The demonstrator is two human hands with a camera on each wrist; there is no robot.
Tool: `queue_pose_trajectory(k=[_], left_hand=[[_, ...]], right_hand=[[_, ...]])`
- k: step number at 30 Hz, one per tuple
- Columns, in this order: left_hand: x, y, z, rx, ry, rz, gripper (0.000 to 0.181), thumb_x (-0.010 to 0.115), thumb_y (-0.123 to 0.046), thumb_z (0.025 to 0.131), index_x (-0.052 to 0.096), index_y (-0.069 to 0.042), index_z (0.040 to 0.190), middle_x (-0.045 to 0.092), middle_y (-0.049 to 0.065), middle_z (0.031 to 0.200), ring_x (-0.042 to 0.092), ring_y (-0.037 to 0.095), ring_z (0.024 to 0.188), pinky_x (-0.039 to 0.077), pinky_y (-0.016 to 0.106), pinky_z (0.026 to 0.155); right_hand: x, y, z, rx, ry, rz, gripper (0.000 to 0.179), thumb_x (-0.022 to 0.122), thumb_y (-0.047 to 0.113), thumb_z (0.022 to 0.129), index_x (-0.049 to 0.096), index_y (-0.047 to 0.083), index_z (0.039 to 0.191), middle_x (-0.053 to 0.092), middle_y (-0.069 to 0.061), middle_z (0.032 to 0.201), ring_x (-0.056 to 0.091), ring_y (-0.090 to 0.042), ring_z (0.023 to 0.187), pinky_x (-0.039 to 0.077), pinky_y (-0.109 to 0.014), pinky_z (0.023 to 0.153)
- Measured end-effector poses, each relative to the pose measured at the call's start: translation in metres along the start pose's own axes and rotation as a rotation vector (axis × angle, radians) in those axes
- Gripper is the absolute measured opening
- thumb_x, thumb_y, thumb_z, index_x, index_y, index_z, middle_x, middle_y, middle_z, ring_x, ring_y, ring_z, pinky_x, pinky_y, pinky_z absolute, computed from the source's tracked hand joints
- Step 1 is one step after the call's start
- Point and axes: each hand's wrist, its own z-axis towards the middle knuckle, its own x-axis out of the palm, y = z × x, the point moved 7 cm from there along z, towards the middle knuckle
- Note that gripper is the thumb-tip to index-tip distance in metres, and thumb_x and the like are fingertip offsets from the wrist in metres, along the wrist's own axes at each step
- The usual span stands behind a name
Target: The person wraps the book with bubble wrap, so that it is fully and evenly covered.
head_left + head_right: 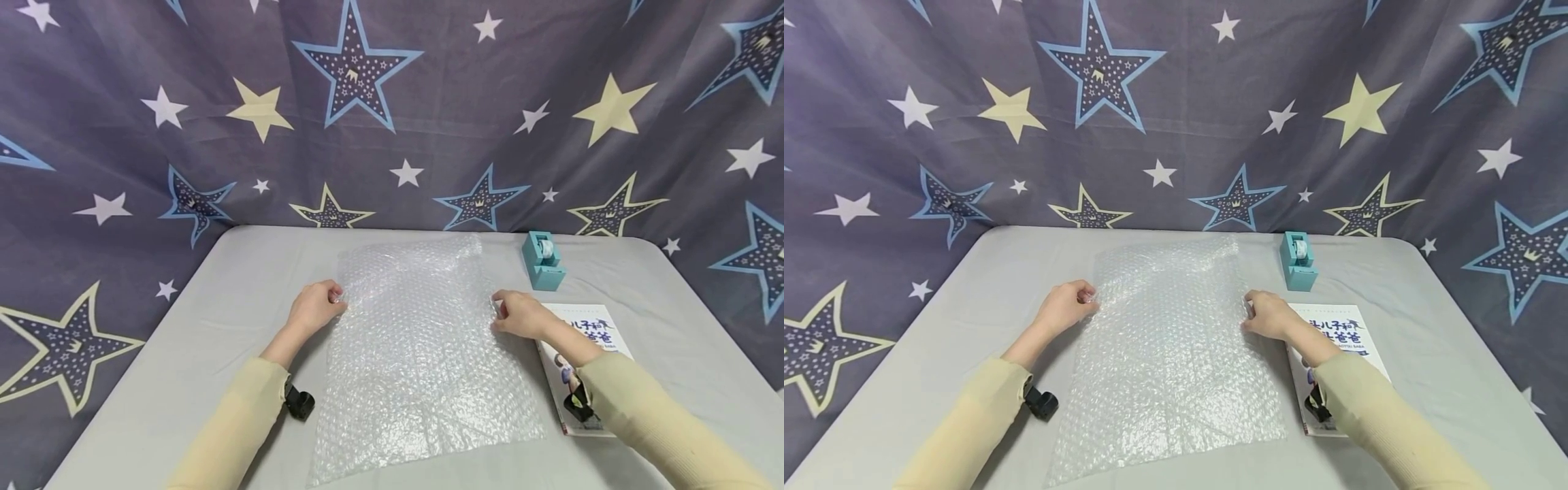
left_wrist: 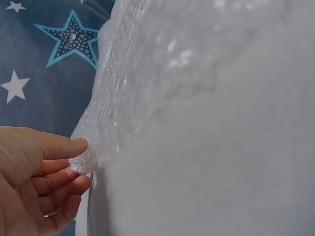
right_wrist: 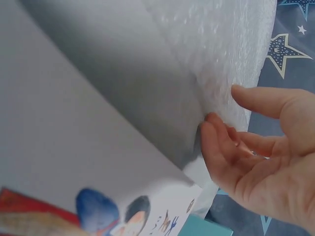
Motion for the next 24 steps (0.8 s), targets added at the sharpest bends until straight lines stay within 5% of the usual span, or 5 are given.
queue_pose_trajectory(k=[8, 24], left_hand=[[0.000, 0.001, -0.004, -0.022, 0.023, 0.010, 0.025, 0.069, -0.021, 0.076, 0.062, -0.006, 0.095, 0.058, -0.001, 0.074, 0.050, 0.015, 0.064, 0.039, 0.028, 0.056], [-0.001, 0.006, -0.018, -0.039, 0.057, 0.012, 0.025, 0.068, -0.027, 0.075, 0.060, -0.010, 0.091, 0.058, -0.002, 0.075, 0.051, 0.015, 0.065, 0.038, 0.028, 0.056]], right_hand=[[-0.001, 0.003, 0.004, -0.014, -0.004, -0.005, 0.055, 0.064, 0.009, 0.081, 0.040, -0.012, 0.127, 0.049, -0.006, 0.074, 0.044, -0.017, 0.068, 0.038, -0.030, 0.060], [-0.002, -0.007, 0.014, 0.080, -0.072, 0.066, 0.055, 0.064, 0.007, 0.079, 0.041, -0.010, 0.127, 0.059, -0.015, 0.089, 0.054, -0.016, 0.066, 0.046, -0.028, 0.056]])
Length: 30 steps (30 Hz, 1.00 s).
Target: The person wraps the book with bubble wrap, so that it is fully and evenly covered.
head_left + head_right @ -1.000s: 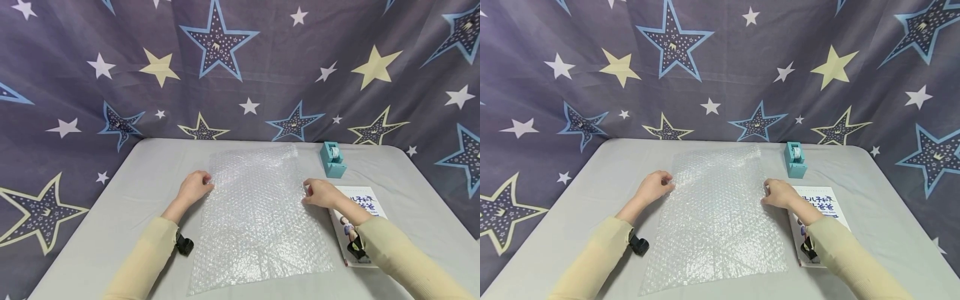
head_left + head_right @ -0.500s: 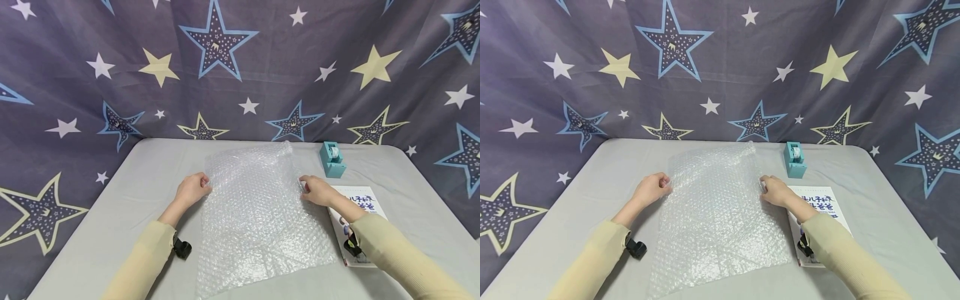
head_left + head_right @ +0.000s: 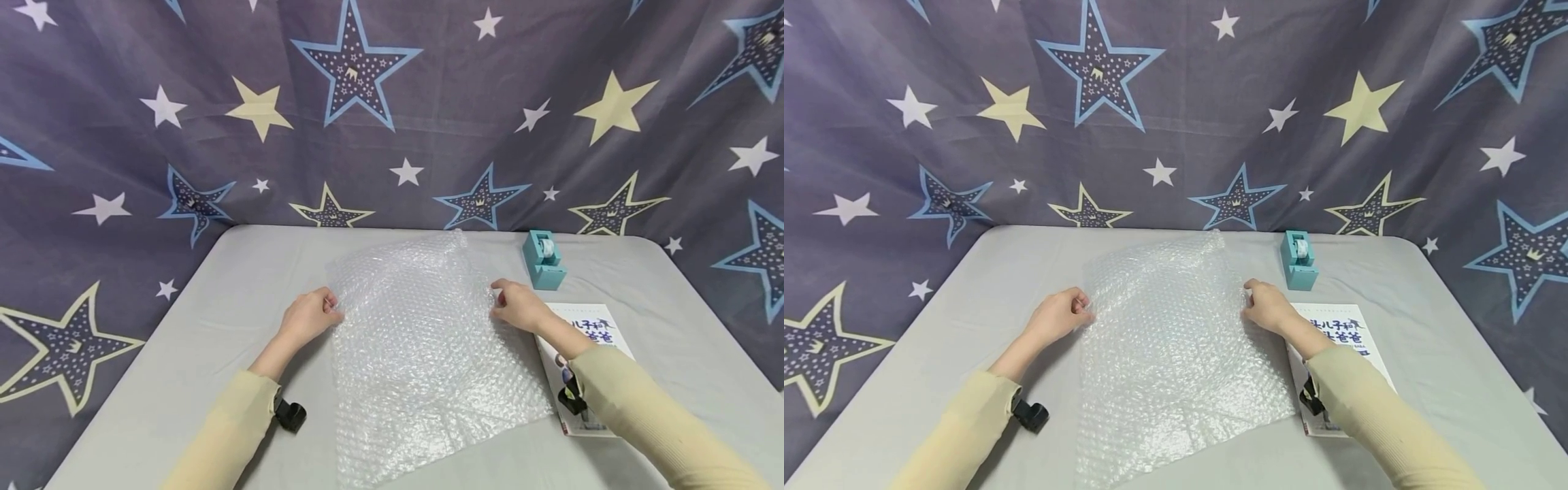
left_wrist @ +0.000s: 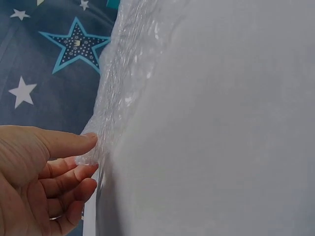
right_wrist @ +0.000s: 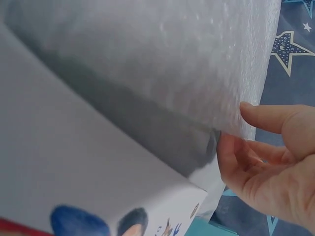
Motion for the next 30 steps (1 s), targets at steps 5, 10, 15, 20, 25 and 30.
queue_pose_trajectory(k=[5, 10, 15, 20, 25, 30], left_hand=[[0.000, -0.001, -0.002, 0.012, 0.000, -0.004, 0.025, 0.069, -0.027, 0.075, 0.059, -0.009, 0.090, 0.057, -0.002, 0.072, 0.051, 0.015, 0.063, 0.038, 0.028, 0.055], [0.000, -0.002, -0.007, 0.019, 0.002, -0.013, 0.025, 0.070, -0.027, 0.075, 0.058, -0.009, 0.089, 0.056, -0.002, 0.071, 0.049, 0.015, 0.061, 0.037, 0.028, 0.055], [0.002, -0.002, -0.012, 0.023, 0.012, -0.020, 0.026, 0.069, -0.028, 0.076, 0.057, -0.009, 0.089, 0.055, -0.002, 0.070, 0.048, 0.014, 0.059, 0.036, 0.028, 0.054], [0.002, -0.002, -0.016, 0.017, 0.011, -0.022, 0.027, 0.069, -0.029, 0.076, 0.057, -0.009, 0.089, 0.054, -0.003, 0.070, 0.047, 0.013, 0.057, 0.035, 0.027, 0.053], [0.003, -0.001, -0.019, 0.021, 0.012, -0.034, 0.026, 0.069, -0.028, 0.077, 0.057, -0.008, 0.090, 0.054, -0.002, 0.069, 0.046, 0.013, 0.057, 0.035, 0.027, 0.053], [0.003, 0.003, -0.026, 0.006, 0.018, -0.054, 0.024, 0.068, -0.026, 0.078, 0.057, -0.008, 0.090, 0.053, -0.002, 0.070, 0.045, 0.013, 0.058, 0.035, 0.027, 0.054]], right_hand=[[-0.002, -0.002, 0.001, 0.018, -0.024, -0.006, 0.051, 0.065, 0.010, 0.080, 0.045, -0.009, 0.123, 0.061, -0.016, 0.090, 0.055, -0.019, 0.071, 0.047, -0.030, 0.061], [-0.003, -0.004, 0.003, 0.022, -0.051, 0.006, 0.045, 0.065, 0.010, 0.080, 0.049, -0.008, 0.118, 0.061, -0.016, 0.090, 0.057, -0.020, 0.073, 0.047, -0.032, 0.063], [-0.005, -0.005, 0.006, 0.024, -0.073, 0.014, 0.040, 0.065, 0.010, 0.079, 0.052, -0.007, 0.113, 0.062, -0.015, 0.088, 0.057, -0.021, 0.072, 0.047, -0.032, 0.063], [-0.006, -0.005, 0.008, 0.013, -0.097, 0.016, 0.038, 0.065, 0.009, 0.079, 0.053, -0.007, 0.111, 0.062, -0.015, 0.087, 0.057, -0.021, 0.072, 0.047, -0.033, 0.063], [-0.007, -0.003, 0.010, 0.009, -0.116, 0.008, 0.036, 0.066, 0.010, 0.079, 0.055, -0.005, 0.110, 0.063, -0.014, 0.086, 0.057, -0.021, 0.071, 0.047, -0.034, 0.063], [-0.005, 0.002, 0.013, 0.000, -0.128, 0.007, 0.035, 0.067, 0.011, 0.079, 0.056, -0.004, 0.108, 0.063, -0.013, 0.084, 0.057, -0.021, 0.069, 0.046, -0.033, 0.062]])
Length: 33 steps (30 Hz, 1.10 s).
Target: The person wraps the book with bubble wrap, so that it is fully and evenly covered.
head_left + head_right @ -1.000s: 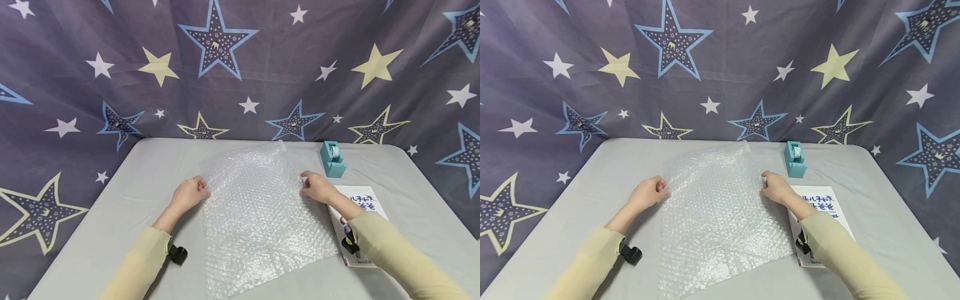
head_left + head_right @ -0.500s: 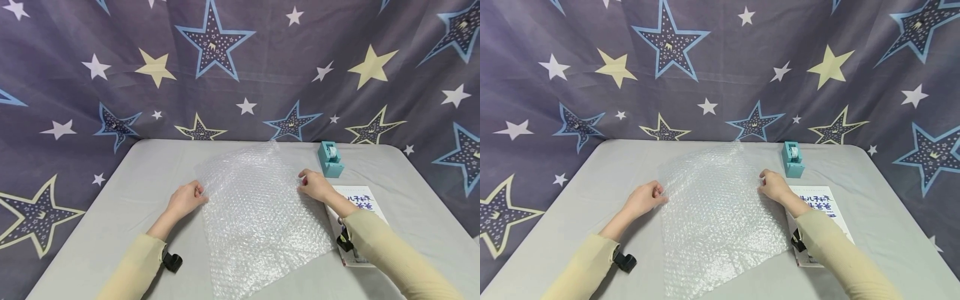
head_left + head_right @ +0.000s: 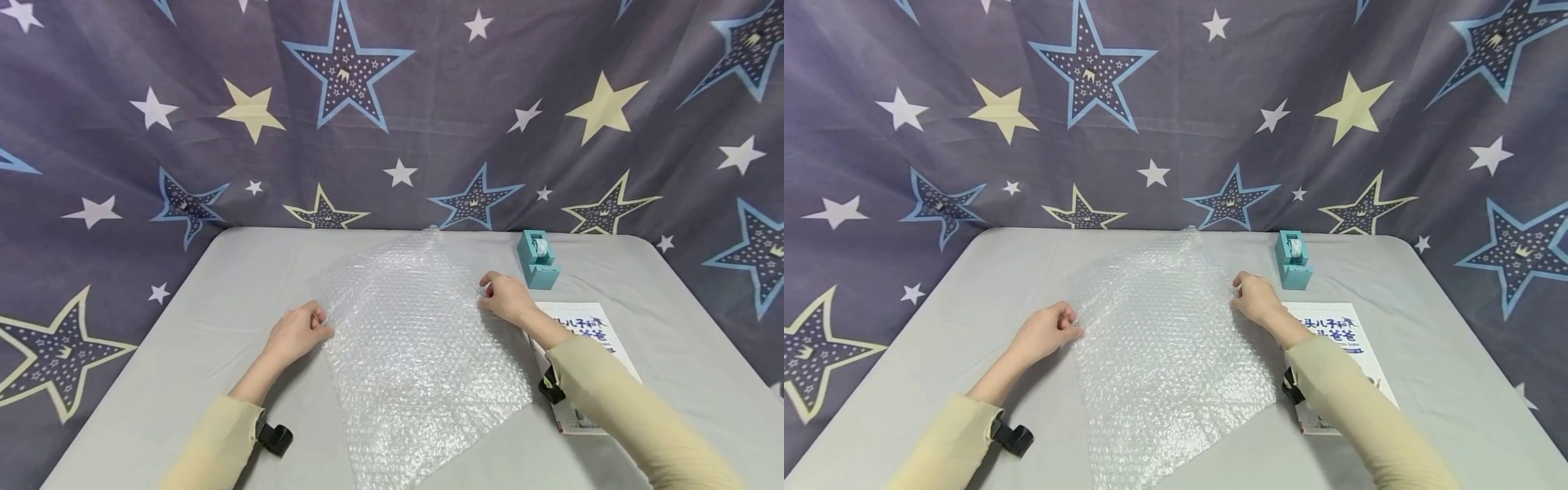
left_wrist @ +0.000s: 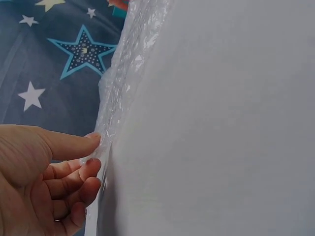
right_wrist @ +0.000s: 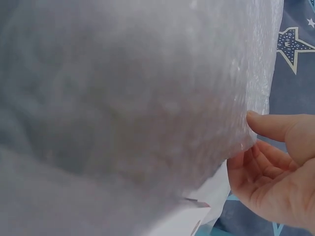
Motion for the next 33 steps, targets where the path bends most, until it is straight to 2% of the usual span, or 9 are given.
queue_pose_trajectory(k=[9, 19, 33], left_hand=[[-0.004, 0.004, -0.014, -0.014, 0.015, 0.001, 0.025, 0.067, -0.026, 0.079, 0.056, -0.008, 0.092, 0.056, -0.002, 0.072, 0.047, 0.012, 0.061, 0.036, 0.028, 0.055], [-0.005, 0.004, -0.031, -0.030, 0.024, -0.038, 0.024, 0.067, -0.023, 0.079, 0.055, -0.006, 0.092, 0.058, -0.003, 0.068, 0.048, 0.011, 0.058, 0.037, 0.028, 0.058], [-0.004, 0.002, -0.042, -0.082, 0.015, -0.035, 0.024, 0.067, -0.024, 0.078, 0.055, -0.007, 0.090, 0.058, -0.004, 0.068, 0.049, 0.011, 0.060, 0.038, 0.029, 0.059]], right_hand=[[0.000, 0.007, 0.009, -0.004, -0.007, -0.004, 0.032, 0.066, 0.011, 0.080, 0.056, -0.003, 0.107, 0.061, -0.011, 0.082, 0.055, -0.020, 0.066, 0.044, -0.032, 0.060], [-0.002, 0.017, 0.021, -0.023, -0.013, -0.015, 0.031, 0.065, 0.011, 0.079, 0.057, -0.001, 0.106, 0.063, -0.011, 0.084, 0.058, -0.021, 0.069, 0.046, -0.033, 0.064], [0.000, 0.023, 0.036, -0.013, -0.029, -0.004, 0.029, 0.061, 0.008, 0.079, 0.057, -0.001, 0.107, 0.062, -0.012, 0.086, 0.057, -0.023, 0.071, 0.045, -0.036, 0.067]])
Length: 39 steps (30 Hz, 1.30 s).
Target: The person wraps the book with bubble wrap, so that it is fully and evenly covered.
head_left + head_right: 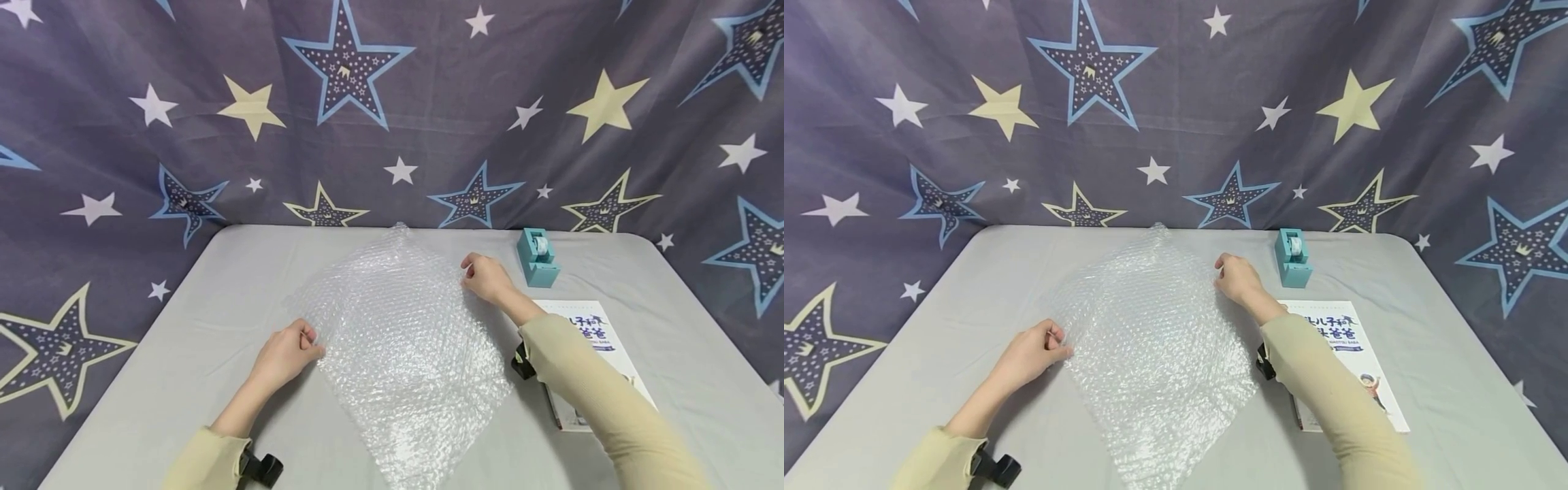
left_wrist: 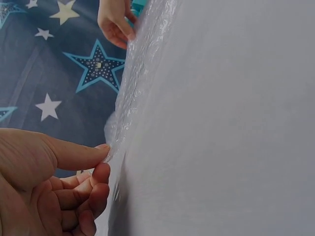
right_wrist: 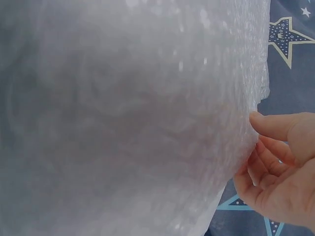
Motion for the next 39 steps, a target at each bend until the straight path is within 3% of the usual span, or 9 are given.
queue_pose_trajectory(k=[29, 39], left_hand=[[0.003, 0.002, -0.003, -0.048, 0.006, 0.042, 0.031, 0.071, -0.023, 0.074, 0.049, -0.006, 0.087, 0.052, 0.001, 0.067, 0.045, 0.017, 0.058, 0.035, 0.029, 0.054], [0.004, 0.001, -0.003, -0.045, -0.005, 0.051, 0.036, 0.070, -0.023, 0.074, 0.054, -0.005, 0.100, 0.052, 0.000, 0.066, 0.044, 0.015, 0.056, 0.034, 0.029, 0.053]], right_hand=[[0.016, -0.006, 0.009, 0.048, 0.022, -0.024, 0.029, 0.065, 0.010, 0.077, 0.059, 0.001, 0.103, 0.063, -0.011, 0.091, 0.058, -0.024, 0.081, 0.046, -0.038, 0.074], [0.019, -0.007, 0.010, 0.058, 0.011, -0.058, 0.025, 0.066, 0.010, 0.076, 0.060, 0.002, 0.098, 0.062, -0.010, 0.087, 0.056, -0.023, 0.078, 0.045, -0.037, 0.073]])
